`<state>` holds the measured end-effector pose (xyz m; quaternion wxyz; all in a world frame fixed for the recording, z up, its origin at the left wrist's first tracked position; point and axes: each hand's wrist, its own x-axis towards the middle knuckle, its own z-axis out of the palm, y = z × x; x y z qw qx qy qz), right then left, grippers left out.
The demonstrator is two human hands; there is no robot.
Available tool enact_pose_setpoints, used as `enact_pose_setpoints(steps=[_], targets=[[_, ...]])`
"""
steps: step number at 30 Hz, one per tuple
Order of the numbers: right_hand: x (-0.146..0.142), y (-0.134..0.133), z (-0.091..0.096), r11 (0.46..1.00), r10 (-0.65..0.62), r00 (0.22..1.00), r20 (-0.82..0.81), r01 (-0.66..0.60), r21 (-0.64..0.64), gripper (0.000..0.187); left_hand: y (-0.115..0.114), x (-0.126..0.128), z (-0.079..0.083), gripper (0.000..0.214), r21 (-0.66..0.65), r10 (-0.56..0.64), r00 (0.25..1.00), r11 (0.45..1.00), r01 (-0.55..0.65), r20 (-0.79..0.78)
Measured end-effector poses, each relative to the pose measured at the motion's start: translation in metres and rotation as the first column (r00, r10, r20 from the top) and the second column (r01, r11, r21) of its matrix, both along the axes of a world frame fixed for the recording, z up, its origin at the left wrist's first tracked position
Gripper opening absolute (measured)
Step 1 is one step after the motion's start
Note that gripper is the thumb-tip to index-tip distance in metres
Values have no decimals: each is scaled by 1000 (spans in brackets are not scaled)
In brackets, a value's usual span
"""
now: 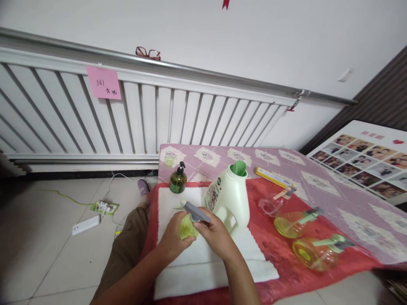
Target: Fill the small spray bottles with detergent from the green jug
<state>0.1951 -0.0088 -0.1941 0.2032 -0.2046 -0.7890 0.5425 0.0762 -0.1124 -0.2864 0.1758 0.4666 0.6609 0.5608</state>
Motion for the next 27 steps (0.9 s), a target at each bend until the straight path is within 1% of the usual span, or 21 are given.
enact_pose_setpoints(steps=[3, 8, 13, 15, 23, 25, 27], targets=[[-2, 1, 2, 1000, -17, 1000, 9, 17, -20, 31, 0, 0, 1, 70, -2, -4, 1000, 1000, 4, -9], [-4, 1, 5, 1000, -19, 999, 27, 18, 22, 29, -1, 0, 2, 70, -15, 6, 1000, 1000, -7, -3], [-3, 0, -1, 997, -61, 998, -19, 62, 50, 29, -1, -1, 4, 70, -21, -15, 1000, 1000, 15, 15], [-2, -1, -5, 997, -74, 997, -35, 75, 37, 30, -1, -1, 6, 69, -28, -24, 999, 999, 25, 33], [-2, -4, -10, 993, -75, 996, -44, 71, -97, 37, -2, -6, 11, 68, -45, -61, 991, 997, 67, 118], [-3, -4, -10, 992, -74, 996, -45, 69, -101, 36, -3, -7, 11, 68, -45, -67, 992, 996, 72, 110], [-4, -4, -7, 995, -61, 997, -38, 58, -78, 35, -3, -7, 11, 69, -38, -68, 994, 997, 71, 87]])
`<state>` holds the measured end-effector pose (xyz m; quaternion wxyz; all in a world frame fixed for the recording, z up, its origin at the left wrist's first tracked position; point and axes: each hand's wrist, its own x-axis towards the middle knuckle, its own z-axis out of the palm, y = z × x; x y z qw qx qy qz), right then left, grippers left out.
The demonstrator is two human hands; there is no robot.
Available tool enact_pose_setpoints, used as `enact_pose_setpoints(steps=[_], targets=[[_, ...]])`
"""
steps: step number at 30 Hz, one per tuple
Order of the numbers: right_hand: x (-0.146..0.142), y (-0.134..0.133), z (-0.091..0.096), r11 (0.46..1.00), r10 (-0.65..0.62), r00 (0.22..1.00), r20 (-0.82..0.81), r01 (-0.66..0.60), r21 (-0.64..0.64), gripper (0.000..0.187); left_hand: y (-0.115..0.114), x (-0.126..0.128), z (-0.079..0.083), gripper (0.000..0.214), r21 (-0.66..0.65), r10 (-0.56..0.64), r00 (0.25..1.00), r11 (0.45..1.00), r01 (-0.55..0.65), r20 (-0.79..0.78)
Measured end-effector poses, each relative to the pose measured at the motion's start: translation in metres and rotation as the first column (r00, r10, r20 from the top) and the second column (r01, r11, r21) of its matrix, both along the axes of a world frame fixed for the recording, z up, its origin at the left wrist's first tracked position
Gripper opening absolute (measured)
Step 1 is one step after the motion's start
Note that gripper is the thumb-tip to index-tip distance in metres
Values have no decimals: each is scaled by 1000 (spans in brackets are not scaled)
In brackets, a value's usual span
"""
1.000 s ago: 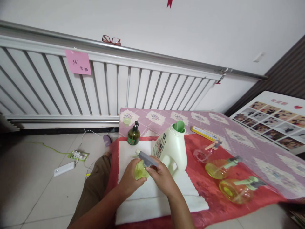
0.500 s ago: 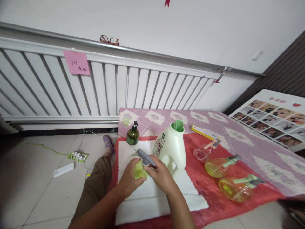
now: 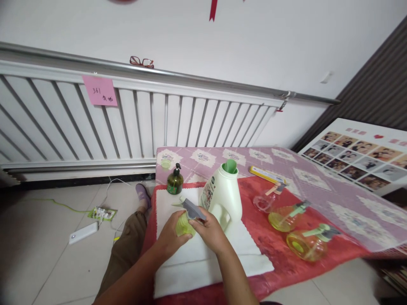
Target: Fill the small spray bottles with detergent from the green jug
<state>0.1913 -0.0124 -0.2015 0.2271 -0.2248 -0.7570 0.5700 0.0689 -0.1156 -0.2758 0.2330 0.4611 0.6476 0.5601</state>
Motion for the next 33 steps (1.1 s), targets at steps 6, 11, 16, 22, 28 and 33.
enact_pose_setpoints(steps=[6, 11, 16, 22, 28, 33], targets=[[1, 4, 18, 976, 20, 991, 131, -48, 213, 22, 1, 2, -7, 69, 2, 20, 1000, 1000, -20, -20], [0, 6, 33, 931, 59, 981, 183, -119, 344, 13, 1, 6, -9, 69, -10, 39, 999, 999, -40, -33], [-2, 4, 32, 909, 55, 987, 148, -111, 401, 13, 1, 6, -7, 69, -7, 38, 999, 999, -39, -21], [6, 7, 15, 966, 59, 993, 98, -81, 245, 27, 0, 4, -4, 68, -8, 1, 1000, 1000, -1, 11], [9, 14, 13, 975, 142, 985, 97, -156, 157, 30, 1, 1, 0, 69, -2, -26, 999, 1000, 26, 31], [6, 19, 11, 981, 174, 981, 90, -180, 64, 36, 1, -2, 4, 70, 14, -49, 997, 999, 48, 64]])
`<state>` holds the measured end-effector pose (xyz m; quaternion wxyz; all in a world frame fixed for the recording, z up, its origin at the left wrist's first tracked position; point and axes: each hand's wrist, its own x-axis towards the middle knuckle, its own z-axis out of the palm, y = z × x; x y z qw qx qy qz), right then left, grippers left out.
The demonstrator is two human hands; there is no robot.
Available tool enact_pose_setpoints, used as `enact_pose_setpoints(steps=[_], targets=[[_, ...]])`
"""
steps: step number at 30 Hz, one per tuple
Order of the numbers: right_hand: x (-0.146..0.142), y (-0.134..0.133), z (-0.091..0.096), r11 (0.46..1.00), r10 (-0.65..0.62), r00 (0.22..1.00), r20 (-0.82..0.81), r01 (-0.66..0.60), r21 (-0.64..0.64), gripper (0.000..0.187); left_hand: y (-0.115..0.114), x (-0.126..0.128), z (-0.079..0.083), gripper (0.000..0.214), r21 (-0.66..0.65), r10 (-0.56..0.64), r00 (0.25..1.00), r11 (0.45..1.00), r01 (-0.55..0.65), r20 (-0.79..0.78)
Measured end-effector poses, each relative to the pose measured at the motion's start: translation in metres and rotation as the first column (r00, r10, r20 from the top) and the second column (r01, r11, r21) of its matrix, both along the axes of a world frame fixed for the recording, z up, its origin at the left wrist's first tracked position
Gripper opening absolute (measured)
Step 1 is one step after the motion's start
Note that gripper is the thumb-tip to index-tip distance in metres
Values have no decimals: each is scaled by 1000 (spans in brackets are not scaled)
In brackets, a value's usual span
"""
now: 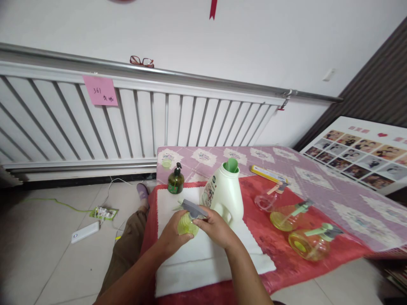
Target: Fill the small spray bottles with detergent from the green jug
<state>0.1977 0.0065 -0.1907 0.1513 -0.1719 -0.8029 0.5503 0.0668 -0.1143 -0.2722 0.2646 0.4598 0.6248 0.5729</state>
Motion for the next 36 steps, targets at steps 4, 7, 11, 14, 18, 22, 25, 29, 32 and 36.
enact_pose_setpoints(steps=[4, 7, 11, 14, 18, 22, 25, 29, 32, 36], targets=[[0, 3, 2, 996, 29, 1000, 10, -28, -83, 39, 0, -3, 0, 69, -13, -31, 1000, 999, 31, 6], [0, 6, 5, 986, 80, 997, 9, -78, -149, 38, 0, -5, -2, 68, -38, -53, 998, 998, 54, 19], [-2, 10, 4, 974, 120, 993, 2, -117, -196, 38, 0, -6, -3, 67, -60, -76, 996, 995, 78, 38], [-4, 9, 1, 979, 111, 994, 4, -109, -172, 36, 0, -7, -2, 68, -40, -88, 995, 995, 90, 48], [-6, 3, 3, 998, 45, 999, 28, -44, -36, 32, 0, -8, 2, 71, -4, -93, 995, 996, 93, 45], [-6, -8, 4, 997, -75, 997, 30, 74, 35, 30, -1, -6, 5, 69, -4, -91, 995, 996, 91, 42], [-6, -18, 1, 977, -205, 978, 29, 203, 58, 25, -3, -3, 6, 68, 2, -89, 996, 996, 89, 26], [-9, -31, -3, 950, -313, 950, 2, 313, 14, 20, -5, 0, 2, 69, 20, -100, 995, 995, 100, 8], [-14, -38, -5, 924, -383, 924, 11, 383, -5, 19, -5, 2, -4, 72, 15, -96, 995, 995, 96, 5], [-23, -45, -11, 854, -520, 854, -5, 520, 19, 24, -4, 3, -7, 71, -27, -69, 996, 997, 70, 48]])
